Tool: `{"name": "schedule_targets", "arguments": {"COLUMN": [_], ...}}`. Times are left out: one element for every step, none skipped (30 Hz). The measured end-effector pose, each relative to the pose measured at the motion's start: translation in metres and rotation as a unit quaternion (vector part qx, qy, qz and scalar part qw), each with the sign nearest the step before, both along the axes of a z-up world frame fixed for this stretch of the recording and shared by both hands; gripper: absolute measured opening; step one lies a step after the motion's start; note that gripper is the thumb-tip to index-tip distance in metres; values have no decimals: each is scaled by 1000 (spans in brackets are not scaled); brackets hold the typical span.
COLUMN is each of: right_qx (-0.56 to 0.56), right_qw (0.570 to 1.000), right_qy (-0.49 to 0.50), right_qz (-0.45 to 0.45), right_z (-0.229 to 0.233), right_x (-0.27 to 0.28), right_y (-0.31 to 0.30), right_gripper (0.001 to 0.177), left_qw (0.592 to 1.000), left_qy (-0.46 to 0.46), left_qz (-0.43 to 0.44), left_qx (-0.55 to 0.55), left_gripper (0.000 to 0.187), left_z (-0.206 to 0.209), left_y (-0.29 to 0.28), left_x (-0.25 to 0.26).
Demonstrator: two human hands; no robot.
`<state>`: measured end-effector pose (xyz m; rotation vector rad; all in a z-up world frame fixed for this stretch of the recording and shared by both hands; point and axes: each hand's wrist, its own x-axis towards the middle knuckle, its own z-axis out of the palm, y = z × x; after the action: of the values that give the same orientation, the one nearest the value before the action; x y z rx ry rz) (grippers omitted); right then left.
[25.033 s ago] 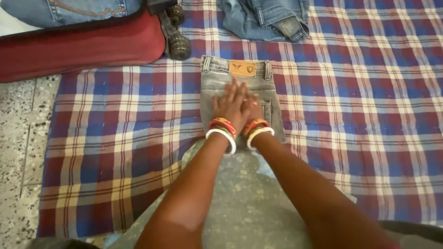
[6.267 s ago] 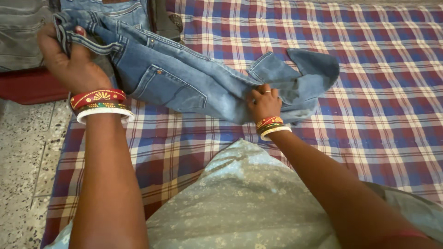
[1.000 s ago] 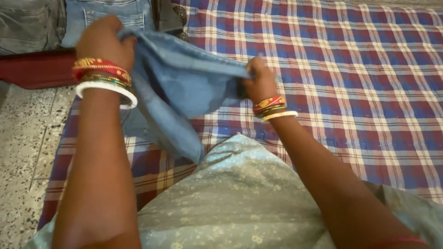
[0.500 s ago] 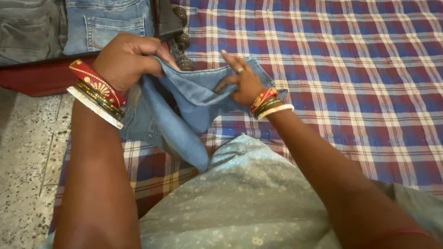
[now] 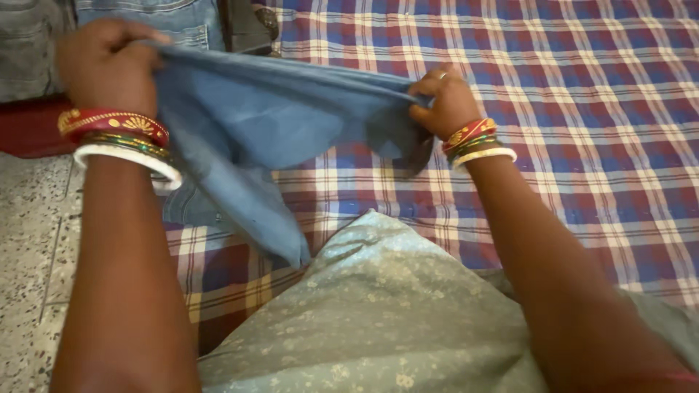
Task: The person folds two pairs of jeans on a plaid bedsheet and places them into an open suitcase. The person smooths and aligns each pair before folding and stacking them inside the suitcase, then closes the suitcase.
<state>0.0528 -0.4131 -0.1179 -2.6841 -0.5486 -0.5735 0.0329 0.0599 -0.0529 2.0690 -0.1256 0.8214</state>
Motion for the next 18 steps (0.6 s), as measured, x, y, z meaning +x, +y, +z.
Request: {"name": "schedule_targets", "arguments": {"right_qx": [-14, -29, -42, 7, 57, 107, 97, 87, 77, 72, 64, 57, 84, 111, 138, 163, 187, 210], "right_qw": [1000, 999, 997, 999, 995, 986, 984, 979, 974, 972, 970, 968, 959, 949, 936, 934, 931, 928], "right_qy": [-12, -23, -37, 15, 68, 122, 136, 150, 162, 169, 177, 184, 218, 252, 284, 276, 268, 260], "right_qz": [16, 32, 50, 42, 36, 30, 67, 105, 138, 147, 153, 159, 158, 157, 158, 159, 162, 165], "right_z": [-2, -5, -4, -1, 1, 5, 9, 14, 21, 25, 30, 33, 31, 28, 24, 19, 13, 5], "right_x": [-3, -6, -7, -8, -10, -12, -15, -18, -21, -23, -24, -24, -28, -29, -28, -28, -25, -23], "right_y": [6, 15, 25, 34, 44, 53, 60, 66, 68, 69, 66, 60, 55, 48, 42, 34, 26, 17], "right_gripper": [21, 23, 24, 24, 24, 24, 24, 23, 23, 23, 23, 23, 25, 27, 28, 30, 32, 35], "left_qw": [996, 990, 974, 950, 965, 969, 964, 951, 936, 939, 935, 929, 921, 911, 920, 927, 932, 932], "left_qy": [41, 44, 44, 43, -13, -67, -19, 58, -18, 61, 139, 169, 203, 236, 191, 146, 101, 102], "left_qz": [76, 129, 183, 235, 152, 64, -40, -141, -198, -221, -244, -236, -228, -221, -230, -239, -244, -241], "left_qx": [-34, 44, 122, 199, 216, 229, 262, 270, 292, 257, 218, 230, 242, 255, 253, 251, 247, 250], "left_gripper": [12, 19, 28, 38, 52, 68, 105, 113, 120, 116, 112, 84, 58, 39, 36, 33, 31, 29], "left_z": [-8, -16, -20, -20, -18, -13, -12, -17, -22, -27, -33, -38, -44, -48, -50, -49, -46, -43], "left_y": [1, -1, -8, -18, -39, -59, -89, -118, -147, -165, -183, -190, -198, -205, -202, -201, -198, -196], "left_x": [1, -2, -7, -11, -12, -10, -7, -12, -12, -14, -15, -14, -17, -18, -19, -19, -18, -18]}}
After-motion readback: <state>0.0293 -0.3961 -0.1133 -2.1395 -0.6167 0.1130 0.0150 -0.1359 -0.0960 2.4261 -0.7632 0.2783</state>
